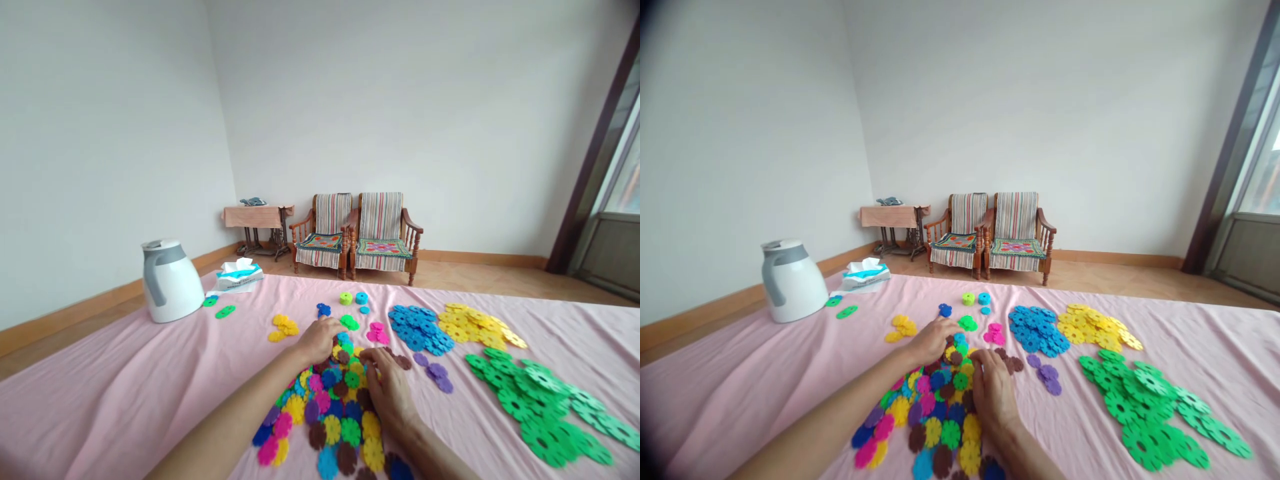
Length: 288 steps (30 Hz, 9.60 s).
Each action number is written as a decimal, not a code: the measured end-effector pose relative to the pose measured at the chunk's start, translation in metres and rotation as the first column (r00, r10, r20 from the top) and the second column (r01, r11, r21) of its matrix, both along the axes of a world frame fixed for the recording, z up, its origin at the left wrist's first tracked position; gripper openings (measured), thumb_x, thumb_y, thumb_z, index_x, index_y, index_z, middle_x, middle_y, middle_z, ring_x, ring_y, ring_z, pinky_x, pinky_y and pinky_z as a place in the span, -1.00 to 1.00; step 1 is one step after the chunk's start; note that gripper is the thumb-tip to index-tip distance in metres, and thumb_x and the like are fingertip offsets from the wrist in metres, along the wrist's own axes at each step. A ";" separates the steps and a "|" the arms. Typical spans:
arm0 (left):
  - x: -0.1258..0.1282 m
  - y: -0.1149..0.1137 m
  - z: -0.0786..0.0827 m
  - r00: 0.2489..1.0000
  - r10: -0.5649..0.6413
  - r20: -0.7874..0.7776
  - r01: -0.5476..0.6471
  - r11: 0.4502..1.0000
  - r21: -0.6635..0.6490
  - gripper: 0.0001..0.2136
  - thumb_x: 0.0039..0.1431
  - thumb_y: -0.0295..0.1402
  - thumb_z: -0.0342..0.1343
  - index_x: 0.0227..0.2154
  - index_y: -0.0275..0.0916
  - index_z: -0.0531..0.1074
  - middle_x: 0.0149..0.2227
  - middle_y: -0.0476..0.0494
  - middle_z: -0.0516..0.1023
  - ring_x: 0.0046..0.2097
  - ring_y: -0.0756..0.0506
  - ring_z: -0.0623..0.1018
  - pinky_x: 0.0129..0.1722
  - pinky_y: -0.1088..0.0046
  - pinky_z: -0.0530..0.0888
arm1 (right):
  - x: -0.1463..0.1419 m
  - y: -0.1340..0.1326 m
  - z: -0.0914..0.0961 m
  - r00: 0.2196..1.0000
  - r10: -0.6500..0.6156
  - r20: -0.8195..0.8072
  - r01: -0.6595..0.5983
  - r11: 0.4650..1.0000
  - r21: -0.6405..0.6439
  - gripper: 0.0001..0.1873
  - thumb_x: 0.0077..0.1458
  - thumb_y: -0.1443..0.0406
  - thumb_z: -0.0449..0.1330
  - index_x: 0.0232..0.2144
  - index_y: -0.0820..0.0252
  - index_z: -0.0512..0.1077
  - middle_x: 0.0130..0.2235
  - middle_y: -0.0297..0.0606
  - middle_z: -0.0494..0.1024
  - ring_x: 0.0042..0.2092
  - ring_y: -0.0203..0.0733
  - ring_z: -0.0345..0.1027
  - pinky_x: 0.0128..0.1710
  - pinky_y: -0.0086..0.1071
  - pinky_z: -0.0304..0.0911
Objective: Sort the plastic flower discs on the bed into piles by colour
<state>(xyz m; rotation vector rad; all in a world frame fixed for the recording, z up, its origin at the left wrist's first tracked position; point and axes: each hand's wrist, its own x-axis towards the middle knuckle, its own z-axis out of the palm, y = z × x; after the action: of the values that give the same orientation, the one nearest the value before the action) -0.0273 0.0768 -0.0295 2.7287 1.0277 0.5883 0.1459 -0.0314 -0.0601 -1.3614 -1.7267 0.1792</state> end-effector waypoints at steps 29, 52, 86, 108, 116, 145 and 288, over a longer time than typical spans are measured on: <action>-0.055 -0.047 -0.010 0.870 0.202 0.449 -0.133 0.974 -0.180 -0.71 0.05 -0.57 -0.10 -0.43 -0.21 0.52 -0.39 -0.09 0.56 -0.28 -0.06 0.53 -0.24 0.47 0.44 | 0.000 0.029 0.002 0.989 -0.051 0.141 0.064 0.994 -0.089 -0.75 0.06 0.32 0.01 -0.21 0.11 0.41 -0.21 -0.22 0.53 -0.16 -0.13 0.41 -0.16 -0.31 0.31; -0.060 -0.055 -0.006 0.972 0.084 0.221 -0.051 0.987 -0.153 -0.69 0.19 -0.31 0.04 0.00 -0.15 0.38 -0.02 -0.16 0.48 0.02 -0.15 0.40 0.06 0.25 0.31 | -0.012 0.118 0.003 0.966 -0.038 0.256 0.061 0.994 -0.085 -0.66 0.09 0.38 -0.03 -0.08 0.23 0.37 -0.08 -0.10 0.50 -0.03 -0.11 0.37 -0.04 -0.26 0.24; -0.057 -0.061 0.004 0.968 -0.132 0.214 0.172 0.969 -0.178 -0.70 0.25 -0.20 -0.05 -0.02 -0.13 0.39 -0.09 -0.13 0.51 -0.04 -0.09 0.44 0.03 0.38 0.31 | -0.034 0.137 0.000 0.926 -0.027 0.376 0.104 0.977 -0.186 -0.61 -0.03 0.28 0.18 -0.13 0.40 0.45 -0.11 0.07 0.50 -0.02 0.11 0.31 0.01 -0.12 0.14; -0.057 -0.059 -0.001 0.955 -0.119 0.271 0.167 0.973 -0.161 -0.77 0.22 -0.33 0.01 -0.11 -0.21 0.45 -0.15 -0.17 0.54 -0.08 -0.11 0.46 -0.01 0.38 0.34 | -0.004 0.092 0.045 0.948 0.200 0.248 -0.087 0.912 -0.401 -0.83 -0.03 0.34 0.08 -0.42 0.22 0.48 -0.44 -0.27 0.54 -0.37 -0.23 0.40 -0.36 -0.43 0.25; -0.056 -0.054 -0.002 0.946 0.050 0.320 -0.001 0.988 -0.152 -0.73 0.27 -0.34 -0.08 -0.36 -0.25 0.53 -0.39 -0.13 0.56 -0.28 -0.05 0.49 -0.20 0.49 0.38 | -0.002 0.063 0.045 0.928 0.284 0.239 -0.146 0.870 -0.470 -0.77 -0.23 0.40 0.19 -0.40 0.21 0.52 -0.33 -0.22 0.53 -0.29 -0.17 0.37 -0.31 -0.38 0.22; -0.057 -0.051 -0.004 0.937 0.139 0.321 -0.057 0.966 -0.252 -0.75 0.22 -0.35 -0.02 -0.38 -0.25 0.56 -0.40 -0.14 0.57 -0.30 -0.05 0.50 -0.25 0.53 0.38 | 0.059 0.145 0.021 0.971 -0.230 0.058 0.230 0.848 -0.477 -0.71 0.18 0.22 0.10 -0.07 0.20 0.34 -0.05 -0.21 0.43 -0.13 -0.20 0.38 -0.16 -0.22 0.34; -0.050 -0.047 -0.003 0.810 0.305 0.501 -0.306 0.948 -0.084 -0.84 0.13 -0.37 0.05 -0.27 -0.21 0.49 -0.33 -0.11 0.53 -0.23 -0.09 0.50 -0.16 0.39 0.42 | 0.001 0.041 0.048 0.983 0.176 0.047 -0.151 0.933 -0.327 -0.92 -0.03 0.42 0.02 -0.48 0.16 0.25 -0.53 -0.43 0.35 -0.48 -0.35 0.24 -0.50 -0.50 0.09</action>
<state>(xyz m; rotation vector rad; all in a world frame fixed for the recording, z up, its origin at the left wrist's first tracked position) -0.0775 0.0297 -0.0323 2.2050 1.3079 1.2776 0.1466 0.0094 -0.0121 -1.4698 -1.9375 0.5305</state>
